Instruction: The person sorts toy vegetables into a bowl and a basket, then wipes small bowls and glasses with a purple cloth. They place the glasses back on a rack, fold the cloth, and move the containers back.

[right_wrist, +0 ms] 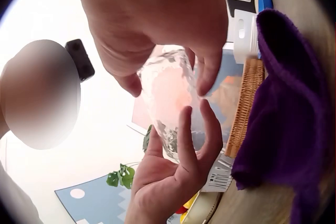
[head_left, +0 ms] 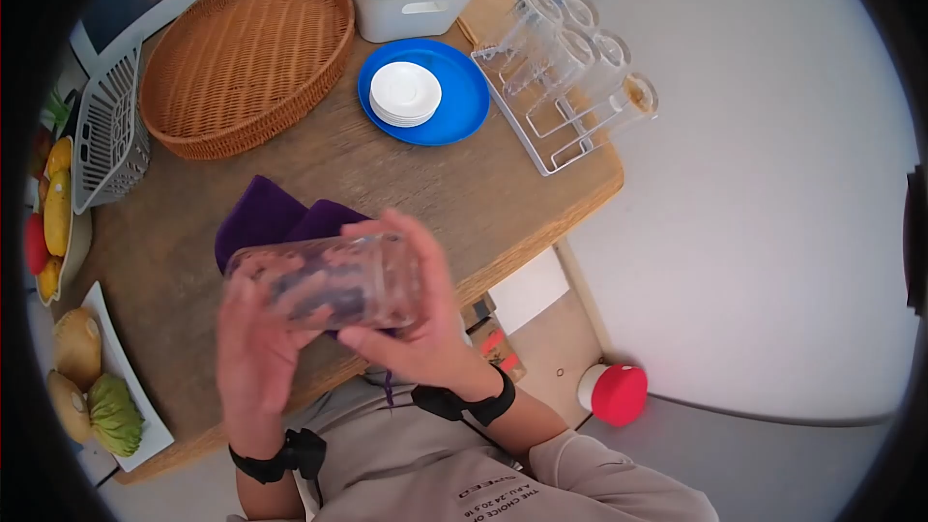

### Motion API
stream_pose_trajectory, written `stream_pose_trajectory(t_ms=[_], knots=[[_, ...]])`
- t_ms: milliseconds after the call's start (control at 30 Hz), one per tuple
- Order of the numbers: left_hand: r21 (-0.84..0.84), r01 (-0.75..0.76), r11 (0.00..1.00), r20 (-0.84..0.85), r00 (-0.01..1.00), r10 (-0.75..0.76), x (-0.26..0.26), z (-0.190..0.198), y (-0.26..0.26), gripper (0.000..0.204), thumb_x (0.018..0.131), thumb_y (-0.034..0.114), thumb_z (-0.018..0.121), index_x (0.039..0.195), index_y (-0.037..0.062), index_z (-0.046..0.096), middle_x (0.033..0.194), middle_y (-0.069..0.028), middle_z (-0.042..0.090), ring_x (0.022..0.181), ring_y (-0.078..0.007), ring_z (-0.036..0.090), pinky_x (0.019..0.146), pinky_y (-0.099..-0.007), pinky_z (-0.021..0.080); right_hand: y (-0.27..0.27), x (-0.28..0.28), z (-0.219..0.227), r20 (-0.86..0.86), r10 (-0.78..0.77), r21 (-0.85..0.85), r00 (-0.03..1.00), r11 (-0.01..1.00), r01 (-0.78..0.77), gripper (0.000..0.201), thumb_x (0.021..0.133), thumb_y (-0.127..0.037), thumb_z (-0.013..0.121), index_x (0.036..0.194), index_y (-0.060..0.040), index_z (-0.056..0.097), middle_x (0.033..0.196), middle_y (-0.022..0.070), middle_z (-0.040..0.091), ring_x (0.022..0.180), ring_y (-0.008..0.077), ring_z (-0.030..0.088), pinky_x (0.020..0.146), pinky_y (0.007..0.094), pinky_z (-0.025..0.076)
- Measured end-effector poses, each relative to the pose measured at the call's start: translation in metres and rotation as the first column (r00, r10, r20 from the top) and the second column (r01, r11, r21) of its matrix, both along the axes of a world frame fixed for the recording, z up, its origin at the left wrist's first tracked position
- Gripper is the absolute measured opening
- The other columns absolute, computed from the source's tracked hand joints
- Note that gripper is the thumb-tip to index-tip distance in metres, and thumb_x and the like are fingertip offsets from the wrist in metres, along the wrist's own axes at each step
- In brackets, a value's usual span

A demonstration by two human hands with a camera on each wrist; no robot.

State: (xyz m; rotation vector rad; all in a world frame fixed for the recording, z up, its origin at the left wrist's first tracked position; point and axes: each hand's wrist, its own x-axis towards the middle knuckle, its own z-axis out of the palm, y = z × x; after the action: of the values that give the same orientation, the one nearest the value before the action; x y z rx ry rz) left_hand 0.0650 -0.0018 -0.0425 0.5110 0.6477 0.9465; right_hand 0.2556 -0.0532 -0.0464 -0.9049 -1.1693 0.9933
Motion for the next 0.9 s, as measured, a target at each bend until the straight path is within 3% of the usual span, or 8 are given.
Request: stream_pose_trajectory(t_ms=[100,167,233,267,333,533,700,900], knots=[[0.098,0.145,0.984,-0.003,0.989,-0.146,0.019,0.006,-0.003,0.056,0.104,0.035,0.053,0.146,0.0025,0.037,0.138,-0.0185,0.051,0.12,-0.0326,0.061,0.093,-0.0461,0.059,-0.008,0.027,0.007,-0.068,-0.102,-0.025,0.992,0.995,0.101,0.107,0.074,-0.003,0.088,0.156,-0.006,0.02,0.142,0.0192,0.052,0.126,0.0259,0.058,0.102,0.0401,0.051],[0.181,0.242,0.953,-0.119,0.968,-0.222,0.016,0.005,0.0,0.065,0.102,0.036,0.056,0.151,0.0027,0.029,0.14,-0.0195,0.049,0.12,-0.0303,0.061,0.095,-0.0464,0.056,-0.012,0.06,0.021,-0.126,-0.371,0.058,0.92,0.923,0.38,0.117,0.068,-0.01,0.094,0.156,-0.0078,0.018,0.124,0.0225,0.064,0.114,0.0348,0.066,0.09,0.0443,0.059],[0.15,0.246,0.958,-0.348,0.92,-0.182,0.008,-0.006,-0.001,0.062,0.103,0.033,0.053,0.153,0.0046,0.028,0.14,-0.0182,0.049,0.118,-0.0299,0.061,0.094,-0.0448,0.056,-0.013,0.106,0.044,0.066,-0.697,0.26,0.714,0.703,0.662,0.076,0.086,-0.012,0.079,0.145,0.0004,0.033,0.133,0.0231,0.053,0.11,0.0373,0.067,0.089,0.0497,0.062],[0.139,0.25,0.958,-0.458,0.874,-0.162,0.005,-0.011,0.001,0.061,0.104,0.032,0.051,0.153,0.0055,0.028,0.14,-0.0176,0.049,0.117,-0.0297,0.061,0.093,-0.0441,0.056,-0.012,0.139,0.052,0.143,-0.858,0.39,0.494,0.507,0.769,0.062,0.088,-0.007,0.075,0.136,0.0017,0.036,0.137,0.0244,0.051,0.109,0.0359,0.067,0.088,0.0475,0.062],[0.099,0.207,0.973,-0.439,0.887,-0.144,0.001,-0.013,0.001,0.063,0.102,0.029,0.054,0.154,0.0063,0.026,0.14,-0.0167,0.048,0.116,-0.0285,0.062,0.093,-0.0429,0.055,-0.006,0.165,0.084,0.068,-0.938,0.422,0.339,0.335,0.843,0.071,0.084,-0.003,0.08,0.135,-0.0009,0.031,0.141,0.027,0.049,0.118,0.0327,0.062,0.093,0.0414,0.058],[0.109,0.158,0.981,-0.47,0.878,-0.089,-0.003,-0.013,0.002,0.065,0.1,0.023,0.058,0.154,0.0051,0.027,0.142,-0.0182,0.044,0.118,-0.0276,0.061,0.094,-0.0411,0.055,0.001,0.202,0.13,0.426,-0.891,0.435,0.158,0.355,0.828,0.068,0.083,-0.006,0.083,0.13,0.0002,0.034,0.132,0.0269,0.058,0.115,0.0271,0.063,0.093,0.0354,0.056],[0.156,0.207,0.966,-0.469,0.876,-0.112,-0.009,-0.017,0.0,0.063,0.098,0.023,0.06,0.152,0.0046,0.032,0.144,-0.0176,0.043,0.12,-0.0277,0.06,0.096,-0.0395,0.052,0.017,0.209,0.116,0.53,-0.829,0.384,0.176,0.42,0.822,0.066,0.079,-0.014,0.088,0.127,-0.0044,0.044,0.109,0.0149,0.071,0.099,0.0183,0.069,0.088,0.0291,0.052],[0.123,0.178,0.976,-0.415,0.903,-0.113,-0.02,-0.02,-0.001,0.058,0.099,0.014,0.062,0.149,0.0034,0.035,0.145,-0.0175,0.041,0.121,-0.0262,0.06,0.096,-0.0372,0.052,0.033,0.212,0.092,0.691,-0.715,0.345,0.109,0.458,0.82,0.067,0.075,-0.026,0.09,0.125,-0.0048,0.049,0.096,0.0123,0.073,0.08,0.0158,0.07,0.077,0.0283,0.053]])
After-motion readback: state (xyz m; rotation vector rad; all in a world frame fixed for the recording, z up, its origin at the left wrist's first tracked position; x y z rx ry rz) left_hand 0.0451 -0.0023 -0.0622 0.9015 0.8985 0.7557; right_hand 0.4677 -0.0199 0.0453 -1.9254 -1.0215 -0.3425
